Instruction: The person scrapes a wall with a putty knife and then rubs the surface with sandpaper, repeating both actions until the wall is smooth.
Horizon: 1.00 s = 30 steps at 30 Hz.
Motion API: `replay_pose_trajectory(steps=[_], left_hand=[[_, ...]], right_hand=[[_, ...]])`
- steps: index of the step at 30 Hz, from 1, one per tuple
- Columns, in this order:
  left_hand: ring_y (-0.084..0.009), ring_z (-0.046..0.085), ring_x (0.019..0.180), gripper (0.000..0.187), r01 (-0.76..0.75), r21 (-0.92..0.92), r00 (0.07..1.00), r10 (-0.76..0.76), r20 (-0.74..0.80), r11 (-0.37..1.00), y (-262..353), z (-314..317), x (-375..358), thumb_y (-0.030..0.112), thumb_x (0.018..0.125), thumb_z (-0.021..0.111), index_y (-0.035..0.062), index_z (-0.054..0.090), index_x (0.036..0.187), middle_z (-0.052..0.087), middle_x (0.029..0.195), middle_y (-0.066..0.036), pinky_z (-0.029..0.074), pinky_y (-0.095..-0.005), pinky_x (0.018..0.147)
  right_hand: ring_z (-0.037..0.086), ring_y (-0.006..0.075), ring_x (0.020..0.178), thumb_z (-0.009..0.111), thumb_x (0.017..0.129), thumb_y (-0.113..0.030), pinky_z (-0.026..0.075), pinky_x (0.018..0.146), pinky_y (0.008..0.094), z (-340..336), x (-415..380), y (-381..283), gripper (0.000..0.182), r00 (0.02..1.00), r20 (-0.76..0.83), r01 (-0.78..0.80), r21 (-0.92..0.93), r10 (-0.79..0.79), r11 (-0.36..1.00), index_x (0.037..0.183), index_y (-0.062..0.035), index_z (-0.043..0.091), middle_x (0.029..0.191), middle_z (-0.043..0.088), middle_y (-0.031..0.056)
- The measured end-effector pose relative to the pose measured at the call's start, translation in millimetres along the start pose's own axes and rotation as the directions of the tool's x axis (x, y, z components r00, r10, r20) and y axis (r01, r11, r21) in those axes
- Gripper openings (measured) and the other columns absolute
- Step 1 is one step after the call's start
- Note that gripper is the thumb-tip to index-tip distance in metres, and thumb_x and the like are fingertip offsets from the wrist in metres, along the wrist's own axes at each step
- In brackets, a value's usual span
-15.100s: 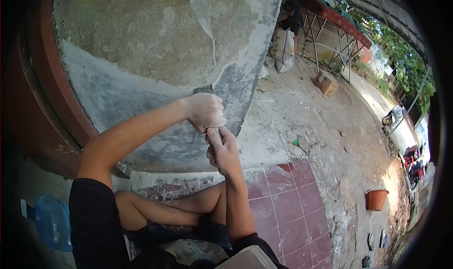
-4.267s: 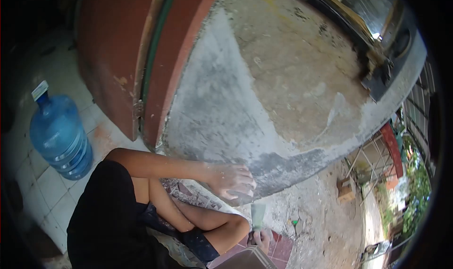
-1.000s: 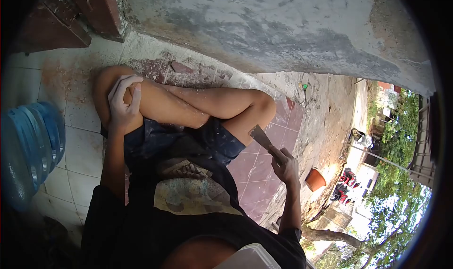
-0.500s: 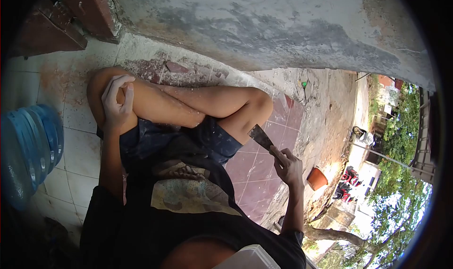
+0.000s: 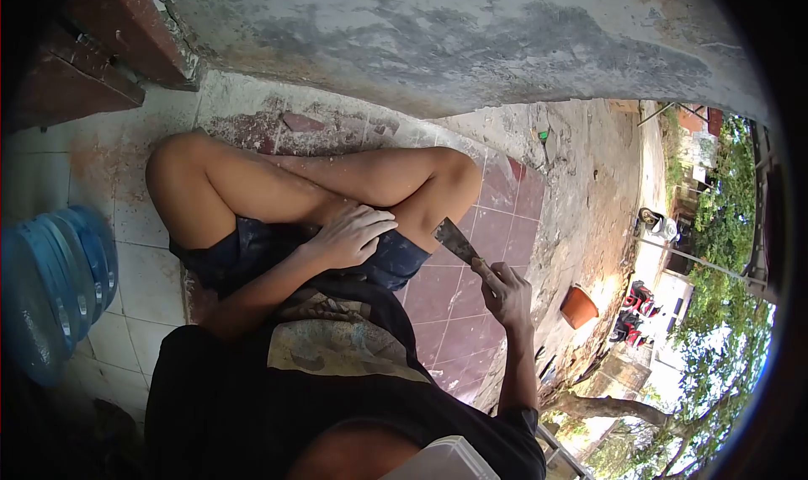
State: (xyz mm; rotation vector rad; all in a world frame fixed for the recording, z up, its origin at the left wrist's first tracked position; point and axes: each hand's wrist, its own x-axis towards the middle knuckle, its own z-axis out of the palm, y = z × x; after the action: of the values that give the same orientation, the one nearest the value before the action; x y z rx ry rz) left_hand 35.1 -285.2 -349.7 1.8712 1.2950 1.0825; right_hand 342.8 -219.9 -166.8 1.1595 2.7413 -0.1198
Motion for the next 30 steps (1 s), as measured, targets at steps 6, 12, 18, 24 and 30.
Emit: replay_pose_trajectory(steps=[6,12,18,24,30], left_hand=[[-0.0248,0.054,0.117,0.037,0.022,0.073,0.986,-0.034,0.161,0.997,-5,12,-5,0.013,0.085,0.059,0.011,0.064,0.121,0.055,0.135,-0.006,0.042,-0.043,0.101],[-0.0275,0.051,0.121,0.037,0.039,0.115,0.981,-0.06,0.185,0.993,-4,10,-18,0.015,0.085,0.06,0.0162,0.066,0.121,0.05,0.14,-0.007,0.039,-0.045,0.103],[-0.0293,0.049,0.124,0.037,0.047,0.141,0.978,-0.074,0.196,0.989,0,4,-24,0.016,0.087,0.061,0.0185,0.066,0.124,0.049,0.14,-0.009,0.038,-0.0464,0.104],[-0.03,0.05,0.12,0.036,0.064,0.119,0.986,-0.081,0.143,0.991,2,-3,-31,0.016,0.086,0.062,0.0177,0.066,0.122,0.05,0.136,-0.01,0.039,-0.0473,0.1],[-0.0299,0.051,0.12,0.034,0.141,0.117,0.987,-0.148,0.055,0.983,-4,-7,-34,0.015,0.086,0.064,0.0167,0.066,0.12,0.052,0.133,-0.009,0.04,-0.0464,0.099]], right_hand=[[0.064,0.0199,0.066,0.068,0.08,-0.005,0.053,0.053,0.0358,17,-2,8,0.051,0.999,0.033,-0.026,0.051,0.025,0.998,0.125,-0.0301,0.066,0.08,0.058,-0.0011],[0.065,0.0206,0.065,0.067,0.082,-0.006,0.053,0.053,0.0366,22,5,7,0.049,0.999,0.042,-0.039,0.093,0.035,0.995,0.125,-0.0296,0.066,0.079,0.059,-0.0008],[0.065,0.0225,0.064,0.066,0.082,-0.005,0.054,0.053,0.0376,30,24,-10,0.049,0.997,0.058,-0.067,0.161,0.059,0.985,0.126,-0.0286,0.065,0.081,0.06,0.0004],[0.065,0.0244,0.062,0.066,0.082,-0.005,0.054,0.054,0.0381,22,43,-36,0.049,0.999,0.026,0.019,0.252,-0.027,0.968,0.124,-0.0281,0.066,0.081,0.061,0.0015],[0.066,0.0246,0.063,0.065,0.082,-0.005,0.054,0.054,0.0379,7,15,-19,0.047,0.993,0.106,-0.079,0.187,0.059,0.979,0.124,-0.0265,0.066,0.08,0.06,0.0017]])
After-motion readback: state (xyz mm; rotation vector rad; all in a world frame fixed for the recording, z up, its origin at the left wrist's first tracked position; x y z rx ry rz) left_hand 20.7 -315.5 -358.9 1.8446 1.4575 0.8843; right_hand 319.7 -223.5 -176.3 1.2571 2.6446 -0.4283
